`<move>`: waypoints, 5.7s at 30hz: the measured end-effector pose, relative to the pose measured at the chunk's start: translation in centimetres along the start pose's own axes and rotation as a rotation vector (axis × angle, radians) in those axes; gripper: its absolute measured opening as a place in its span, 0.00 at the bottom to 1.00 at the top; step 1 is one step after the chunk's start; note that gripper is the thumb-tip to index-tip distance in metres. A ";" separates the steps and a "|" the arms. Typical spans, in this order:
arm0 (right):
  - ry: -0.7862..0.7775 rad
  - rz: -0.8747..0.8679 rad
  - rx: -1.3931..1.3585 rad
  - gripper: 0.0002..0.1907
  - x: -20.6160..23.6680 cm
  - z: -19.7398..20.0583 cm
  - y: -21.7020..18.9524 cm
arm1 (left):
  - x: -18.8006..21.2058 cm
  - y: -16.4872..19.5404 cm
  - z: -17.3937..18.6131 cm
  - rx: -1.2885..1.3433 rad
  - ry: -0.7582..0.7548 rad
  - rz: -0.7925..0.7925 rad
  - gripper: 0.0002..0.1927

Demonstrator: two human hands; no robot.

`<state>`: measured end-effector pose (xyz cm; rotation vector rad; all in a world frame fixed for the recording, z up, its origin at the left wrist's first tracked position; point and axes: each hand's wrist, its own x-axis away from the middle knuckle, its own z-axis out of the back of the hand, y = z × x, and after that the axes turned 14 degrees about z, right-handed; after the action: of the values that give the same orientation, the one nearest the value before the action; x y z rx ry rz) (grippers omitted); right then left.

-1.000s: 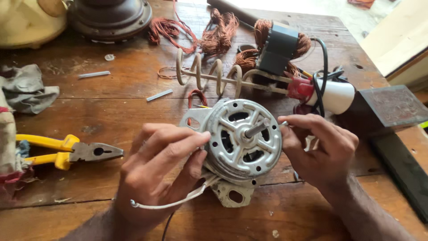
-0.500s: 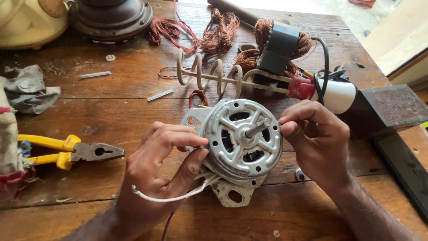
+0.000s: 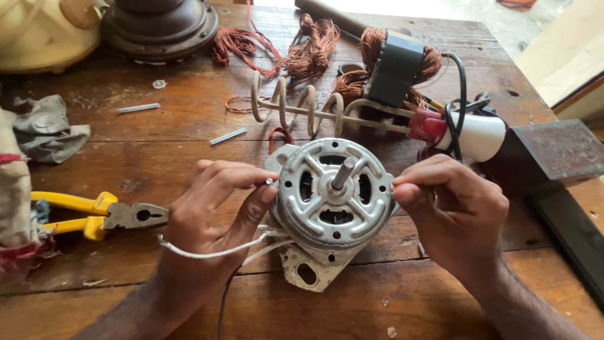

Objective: The person uses a wrench to loosen and remove a bolt from a small electric motor on a workbench. They then manipulate the motor's wires and components by hand, appearing to inspect or adjust internal parts.

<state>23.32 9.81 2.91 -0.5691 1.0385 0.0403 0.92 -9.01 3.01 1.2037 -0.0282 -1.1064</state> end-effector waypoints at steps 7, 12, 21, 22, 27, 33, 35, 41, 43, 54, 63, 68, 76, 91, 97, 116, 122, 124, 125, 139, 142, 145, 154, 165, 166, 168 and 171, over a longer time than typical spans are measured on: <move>0.016 -0.029 0.039 0.19 0.4 0.5 0.9 | 0.1 0.2 -0.3 0.037 -0.017 0.009 0.09; -0.108 0.166 0.180 0.17 0.4 1.0 1.2 | 0.2 0.2 -0.4 0.054 -0.048 0.006 0.12; -0.090 0.169 0.195 0.07 0.0 1.0 0.8 | 0.0 -0.1 -0.3 0.067 -0.063 -0.009 0.10; -0.082 0.149 0.204 0.06 0.2 0.9 0.6 | 0.0 -0.1 -0.2 0.068 -0.074 -0.011 0.09; -0.036 0.041 0.286 0.07 0.9 0.3 0.1 | -0.1 -0.1 -0.3 0.048 -0.075 -0.028 0.07; -0.030 0.116 0.193 0.10 0.7 0.4 0.9 | 0.0 0.1 -0.3 0.026 -0.058 -0.050 0.08; -0.043 0.144 0.123 0.13 0.7 0.8 1.1 | 0.0 0.2 -0.2 0.020 -0.038 -0.067 0.10; -0.045 0.137 0.189 0.16 0.6 1.1 1.2 | -0.2 0.0 0.4 0.045 0.026 -0.057 0.12; -0.055 0.149 0.174 0.16 0.5 1.0 1.1 | -0.1 -0.2 0.7 0.077 0.033 -0.055 0.12; 0.042 -0.027 0.186 0.11 0.9 0.7 0.8 | 0.9 0.1 0.9 0.588 0.330 -0.074 0.14; 0.031 -0.004 0.234 0.08 0.8 0.7 1.0 | 1.1 1.9 0.7 -0.072 0.202 -0.323 0.18; 0.056 -0.047 0.288 0.08 0.8 0.8 1.0 | 0.7 1.3 -0.4 -0.095 0.105 -0.049 0.25; 0.057 -0.062 0.292 0.08 0.6 0.7 0.8 | 0.6 0.9 -0.3 -0.011 -0.055 0.078 0.13; 0.051 0.132 0.146 0.10 0.0 0.3 1.4 | -0.9 1.4 0.1 0.199 -0.088 0.093 0.08; -0.146 0.160 0.262 0.06 -0.3 0.3 0.6 | -0.8 1.3 -0.5 0.142 -0.022 0.086 0.07; -0.083 0.290 0.202 0.06 -0.9 -1.0 -0.4 | -1.3 -0.6 -0.6 -0.133 0.125 -0.284 0.08; -0.071 0.375 0.223 0.08 -1.3 -1.4 -0.1 | -1.8 -0.8 -1.1 -0.084 0.105 -0.271 0.08; -0.066 0.407 0.218 0.08 -1.0 -1.3 0.2 | -1.6 -0.6 -1.4 -0.053 0.102 -0.222 0.08; -0.066 0.418 0.219 0.08 -0.8 -1.3 0.3 | -1.4 -0.4 -1.5 -0.068 0.115 -0.185 0.07; -0.102 0.627 0.346 0.09 0.7 -0.7 -1.0 | 0.7 -0.5 -1.9 0.060 0.070 -0.026 0.07; -0.111 0.629 0.354 0.10 0.7 -0.5 -0.9 | 0.8 0.0 -2.0 0.007 0.073 -0.089 0.07; -0.097 0.557 0.357 0.10 0.5 -0.5 -0.9 | 1.0 0.5 -1.9 -0.035 0.105 -0.141 0.08; -0.064 0.430 0.339 0.11 0.7 -0.8 -1.0 | 0.4 0.0 -2.0 -0.012 0.047 -0.106 0.07; -0.107 0.530 0.339 0.14 1.0 -0.7 -0.8 | 0.7 -0.6 -2.1 0.290 -0.061 0.027 0.07; -0.108 0.533 0.338 0.14 0.9 -0.7 -0.7 | 0.7 -0.7 -2.0 0.306 -0.064 0.026 0.07; -0.116 0.530 0.337 0.15 1.0 -0.6 -0.7 | 0.8 -0.5 -1.9 0.152 0.007 -0.004 0.07; -0.123 0.529 0.345 0.15 1.0 -0.5 -0.6 | 0.9 -0.1 -1.8 0.026 0.078 -0.075 0.07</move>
<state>23.61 8.80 2.17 0.0305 1.0235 0.3513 2.32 -8.38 1.73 1.2787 0.0626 -1.1262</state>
